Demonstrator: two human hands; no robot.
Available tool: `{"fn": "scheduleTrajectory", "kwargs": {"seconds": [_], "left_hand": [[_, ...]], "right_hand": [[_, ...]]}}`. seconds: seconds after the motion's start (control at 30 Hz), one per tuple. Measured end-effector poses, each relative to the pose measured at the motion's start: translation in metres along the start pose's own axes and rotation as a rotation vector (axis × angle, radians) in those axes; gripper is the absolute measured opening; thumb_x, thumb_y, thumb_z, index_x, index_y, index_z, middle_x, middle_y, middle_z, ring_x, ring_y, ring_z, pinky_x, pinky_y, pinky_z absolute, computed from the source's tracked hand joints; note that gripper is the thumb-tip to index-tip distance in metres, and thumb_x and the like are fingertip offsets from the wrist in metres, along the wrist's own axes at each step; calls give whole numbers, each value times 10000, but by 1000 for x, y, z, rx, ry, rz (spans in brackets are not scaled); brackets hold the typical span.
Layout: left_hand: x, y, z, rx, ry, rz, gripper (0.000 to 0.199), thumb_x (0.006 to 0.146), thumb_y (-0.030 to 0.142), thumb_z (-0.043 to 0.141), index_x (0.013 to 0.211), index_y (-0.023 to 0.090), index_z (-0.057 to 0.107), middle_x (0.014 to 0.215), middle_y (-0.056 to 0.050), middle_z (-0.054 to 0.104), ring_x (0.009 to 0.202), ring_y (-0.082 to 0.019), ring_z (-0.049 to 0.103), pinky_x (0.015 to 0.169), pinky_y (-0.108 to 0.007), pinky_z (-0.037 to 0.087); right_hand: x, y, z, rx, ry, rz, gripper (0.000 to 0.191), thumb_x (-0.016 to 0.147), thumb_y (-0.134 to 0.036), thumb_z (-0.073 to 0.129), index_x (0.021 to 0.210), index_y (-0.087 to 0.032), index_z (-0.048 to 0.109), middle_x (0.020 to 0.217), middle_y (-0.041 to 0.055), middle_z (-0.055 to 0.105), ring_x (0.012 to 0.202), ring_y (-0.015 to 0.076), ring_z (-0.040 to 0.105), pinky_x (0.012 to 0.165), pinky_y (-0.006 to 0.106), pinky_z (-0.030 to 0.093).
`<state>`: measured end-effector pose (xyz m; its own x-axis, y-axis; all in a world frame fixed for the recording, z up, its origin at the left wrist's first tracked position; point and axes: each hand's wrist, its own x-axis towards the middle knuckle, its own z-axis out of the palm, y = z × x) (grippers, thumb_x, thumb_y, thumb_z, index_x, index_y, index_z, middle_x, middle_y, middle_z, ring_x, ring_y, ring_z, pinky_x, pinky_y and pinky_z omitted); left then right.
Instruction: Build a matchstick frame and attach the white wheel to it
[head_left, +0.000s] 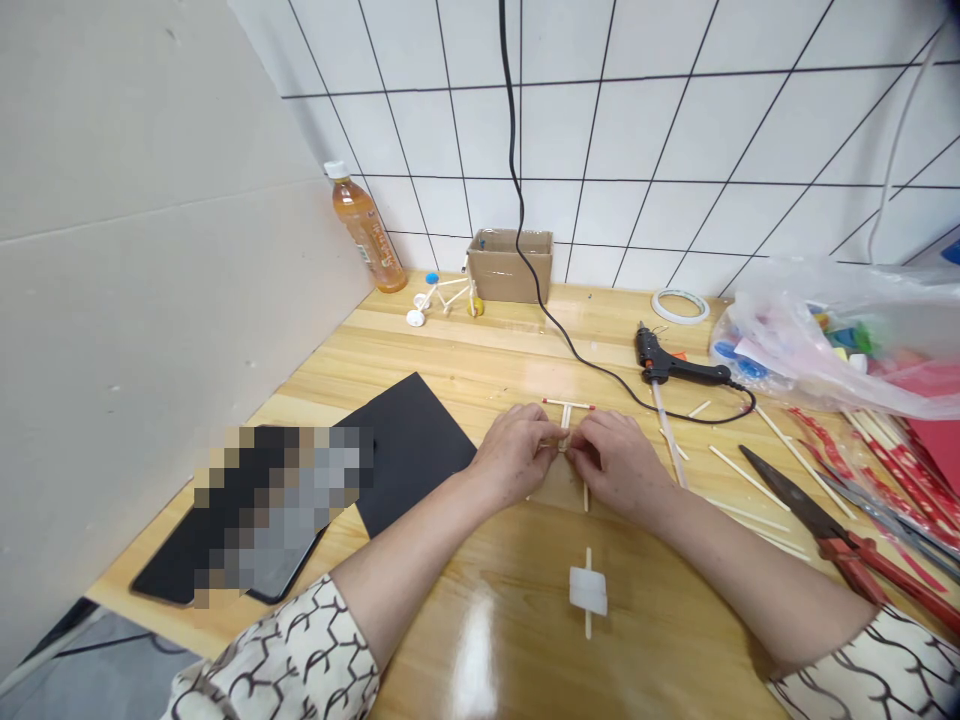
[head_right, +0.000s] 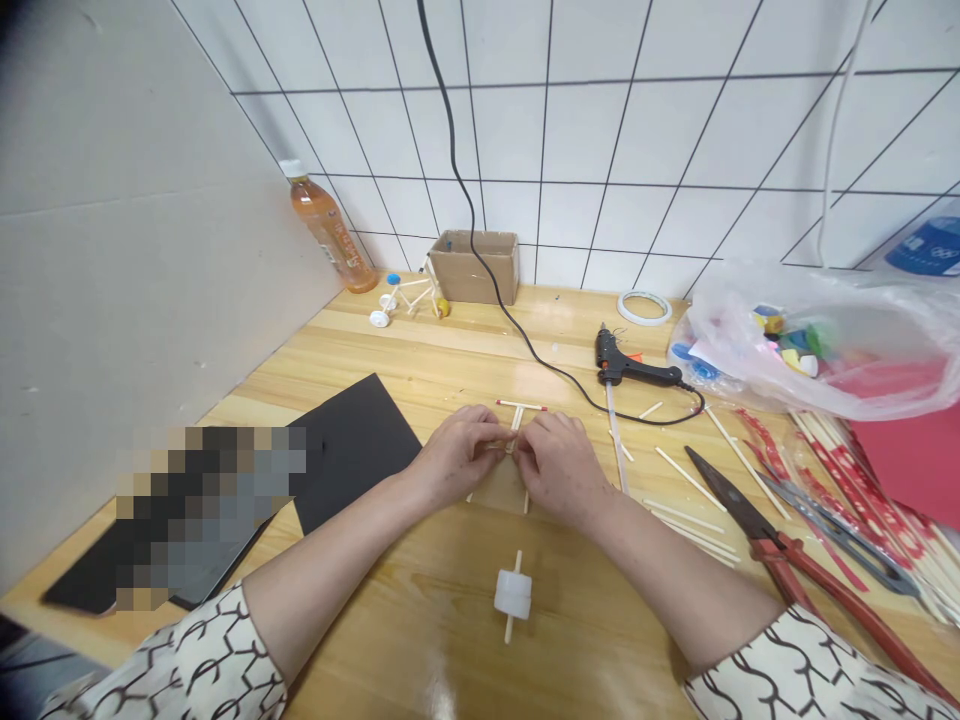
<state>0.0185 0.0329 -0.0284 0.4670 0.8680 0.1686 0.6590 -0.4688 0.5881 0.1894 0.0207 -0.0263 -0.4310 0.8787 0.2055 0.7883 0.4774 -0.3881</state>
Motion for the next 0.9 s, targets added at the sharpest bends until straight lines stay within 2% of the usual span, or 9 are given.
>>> {"fn": "scheduleTrajectory", "kwargs": {"seconds": [0.9], "left_hand": [[0, 2, -2, 8, -11, -11, 273, 756, 128, 557, 973, 225, 691, 845, -35, 602, 843, -177, 555, 772, -304, 462]], "right_hand": [[0, 0, -1, 6, -11, -3, 99, 752, -127, 501, 675, -185, 526, 735, 51, 567, 754, 201, 498, 680, 315, 327]]}}
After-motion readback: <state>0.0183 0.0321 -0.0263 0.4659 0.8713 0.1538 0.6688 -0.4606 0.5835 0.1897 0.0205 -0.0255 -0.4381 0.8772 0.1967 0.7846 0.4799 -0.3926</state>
